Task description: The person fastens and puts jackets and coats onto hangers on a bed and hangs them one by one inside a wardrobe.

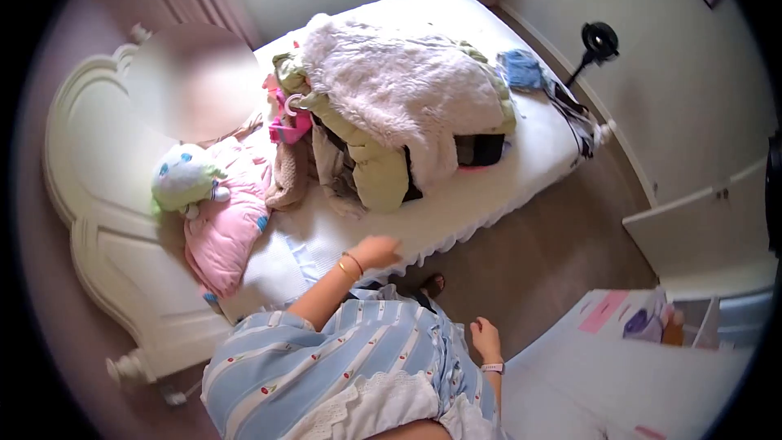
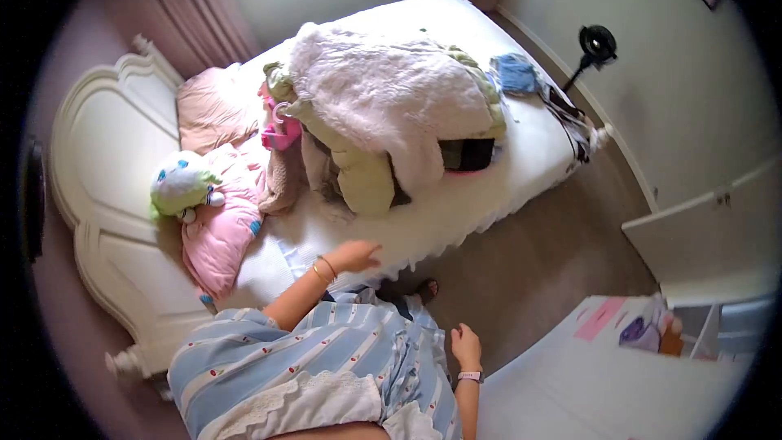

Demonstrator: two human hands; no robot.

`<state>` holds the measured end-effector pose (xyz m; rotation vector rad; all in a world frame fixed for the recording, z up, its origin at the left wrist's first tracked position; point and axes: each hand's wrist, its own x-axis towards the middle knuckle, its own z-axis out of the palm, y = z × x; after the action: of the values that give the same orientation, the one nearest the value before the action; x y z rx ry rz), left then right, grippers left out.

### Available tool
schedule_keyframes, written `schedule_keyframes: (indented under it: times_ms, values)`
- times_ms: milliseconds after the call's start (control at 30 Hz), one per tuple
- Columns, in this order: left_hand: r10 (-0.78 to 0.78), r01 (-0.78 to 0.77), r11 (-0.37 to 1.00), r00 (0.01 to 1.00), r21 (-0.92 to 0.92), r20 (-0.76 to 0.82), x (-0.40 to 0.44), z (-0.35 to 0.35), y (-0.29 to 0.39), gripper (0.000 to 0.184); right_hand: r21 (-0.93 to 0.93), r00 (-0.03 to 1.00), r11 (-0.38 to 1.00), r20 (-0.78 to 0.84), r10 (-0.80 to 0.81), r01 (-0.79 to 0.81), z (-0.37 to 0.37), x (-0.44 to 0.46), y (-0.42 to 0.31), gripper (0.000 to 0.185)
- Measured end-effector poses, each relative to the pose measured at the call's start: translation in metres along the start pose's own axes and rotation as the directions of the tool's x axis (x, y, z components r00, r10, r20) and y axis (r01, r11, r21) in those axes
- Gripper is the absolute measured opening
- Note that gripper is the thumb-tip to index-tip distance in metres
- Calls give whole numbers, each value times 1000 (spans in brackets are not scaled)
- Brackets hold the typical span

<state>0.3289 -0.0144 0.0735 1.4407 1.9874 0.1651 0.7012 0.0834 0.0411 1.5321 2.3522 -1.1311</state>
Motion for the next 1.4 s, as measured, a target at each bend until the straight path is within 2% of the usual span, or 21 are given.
schedule_keyframes:
  times_ms: [133,200,267,333,400,433,500,567,667,767,833,900,933,1000,1067,1100,1200,1267,1300,1333,1400]
  values:
    - [-180,110,979,868,-173,-463,32,-83,4,64,4,1000,1000,-4,-8,8,-50,45,10,39]
    - [-91,-139,964,629,-226,-772,64,-95,-23,67,-75,999,997,48,-19,23,-65,61,21,39]
    - [-197,-212,912,523,-351,-829,90,-115,-54,63,-150,996,988,88,-21,34,-73,72,29,39]
    - [-456,-113,839,388,-532,-801,118,-137,-90,64,-199,994,979,109,-19,41,-78,80,35,39]
    - [-693,-294,608,257,-738,-673,133,-168,-111,56,-210,993,978,117,13,12,-85,83,17,39]
    - [-690,-287,606,273,-741,-670,142,-175,-133,56,-161,993,987,116,8,10,-86,82,10,38]
    - [-795,-540,-17,518,-841,-316,166,-189,-175,41,-110,995,994,95,-3,14,-84,86,-4,38]
    - [-857,-609,-114,459,-785,-233,158,-213,-152,34,-82,1000,997,24,0,2,-82,85,-18,34]
    - [-720,-784,-229,535,-578,-441,190,-222,-155,21,61,983,981,-37,-183,185,-73,97,-45,31]
    - [-519,-750,-227,633,-621,-575,174,-255,-100,24,122,945,956,-226,-236,268,-89,118,-104,26]
    - [-292,-728,-29,661,-685,-691,162,-269,-62,26,144,887,918,-350,-301,369,-118,126,-170,25]
    - [-54,-737,69,670,-673,-740,148,-279,5,29,70,762,858,-501,-411,508,-146,150,-221,26]
    - [-79,-715,94,689,-693,-721,150,-274,31,29,-14,675,824,-566,-474,567,-154,156,-248,28]
    - [137,-695,484,661,-532,-738,147,-263,64,24,-381,344,692,-660,-668,613,-177,156,-316,33]
    - [218,-543,604,816,-583,-535,124,-263,112,15,-391,402,726,-639,-656,565,-179,187,-329,34]
    - [353,-585,773,720,-248,-598,126,-258,126,15,-391,457,773,-638,-619,500,-182,200,-333,35]
    - [427,-692,684,638,-232,-641,126,-258,144,16,-453,409,652,-525,-747,609,-229,204,-336,34]
    - [512,-701,705,393,112,-764,88,-273,150,30,-162,384,591,-620,-684,790,-257,217,-325,27]
    - [560,-660,695,251,284,-789,79,-279,141,38,-260,390,565,-503,-771,783,-285,223,-311,30]
    - [617,-580,674,103,457,-780,71,-288,129,48,-357,382,515,-381,-842,779,-316,232,-301,34]
    - [415,-67,910,206,410,-886,44,-291,123,61,-621,159,332,-318,-935,710,-361,246,-280,29]
